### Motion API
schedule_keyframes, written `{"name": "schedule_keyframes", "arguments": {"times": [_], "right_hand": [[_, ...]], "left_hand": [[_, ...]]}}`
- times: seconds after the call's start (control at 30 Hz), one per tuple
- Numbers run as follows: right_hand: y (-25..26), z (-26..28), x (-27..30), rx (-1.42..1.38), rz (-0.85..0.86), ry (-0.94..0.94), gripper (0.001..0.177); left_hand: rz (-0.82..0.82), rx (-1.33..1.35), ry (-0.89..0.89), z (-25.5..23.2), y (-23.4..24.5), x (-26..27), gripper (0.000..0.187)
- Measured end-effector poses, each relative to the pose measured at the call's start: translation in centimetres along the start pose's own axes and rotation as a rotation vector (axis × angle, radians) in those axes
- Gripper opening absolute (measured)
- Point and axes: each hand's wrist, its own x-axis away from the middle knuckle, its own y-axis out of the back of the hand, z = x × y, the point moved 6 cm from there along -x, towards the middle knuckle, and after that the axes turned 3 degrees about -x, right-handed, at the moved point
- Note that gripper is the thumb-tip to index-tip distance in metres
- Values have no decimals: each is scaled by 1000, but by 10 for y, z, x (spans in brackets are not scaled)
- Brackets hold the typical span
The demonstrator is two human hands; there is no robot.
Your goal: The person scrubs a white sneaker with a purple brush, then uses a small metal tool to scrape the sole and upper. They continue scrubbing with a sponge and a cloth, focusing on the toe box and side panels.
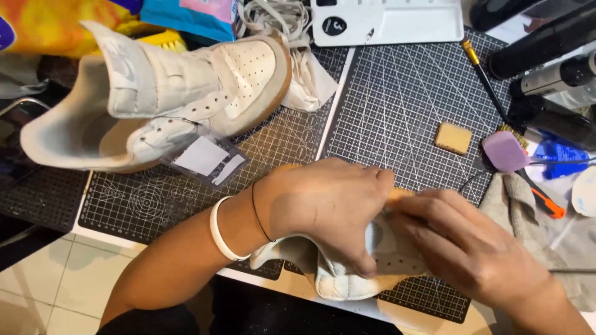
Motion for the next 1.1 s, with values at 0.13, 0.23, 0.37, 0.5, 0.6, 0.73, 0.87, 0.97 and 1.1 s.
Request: {"name": "schedule_keyframes", "arguments": {"times": [0.13, 0.23, 0.37, 0.5, 0.6, 0.73, 0.87, 0.97, 1.1], "right_hand": [[-7, -7, 27, -14, 208, -2, 32], [0, 0, 2, 149, 63, 64, 29], [4, -6, 14, 67, 53, 28, 31], [8, -3, 18, -9, 106, -4, 24], [7, -8, 11, 7, -13, 9, 25], [7, -8, 20, -62, 66, -15, 32], [7, -17, 19, -54, 136, -89, 29], [-2, -23, 15, -339, 164, -216, 32], [9, -17, 27, -126, 127, -117, 30]], "left_hand": [[40, 7, 8, -3, 2, 5, 70], [53, -2, -17, -4, 5, 0, 82], [29, -45, -4, -7, 10, -2, 80], [64, -52, 8, -8, 5, -6, 74], [55, -42, 13, -9, 3, -9, 70], [29, -76, -15, -6, 0, -15, 73], [-6, -90, -7, -10, 7, -12, 79], [59, -35, 40, -11, 3, -10, 72], [40, -46, 11, -7, 3, -12, 72]]}}
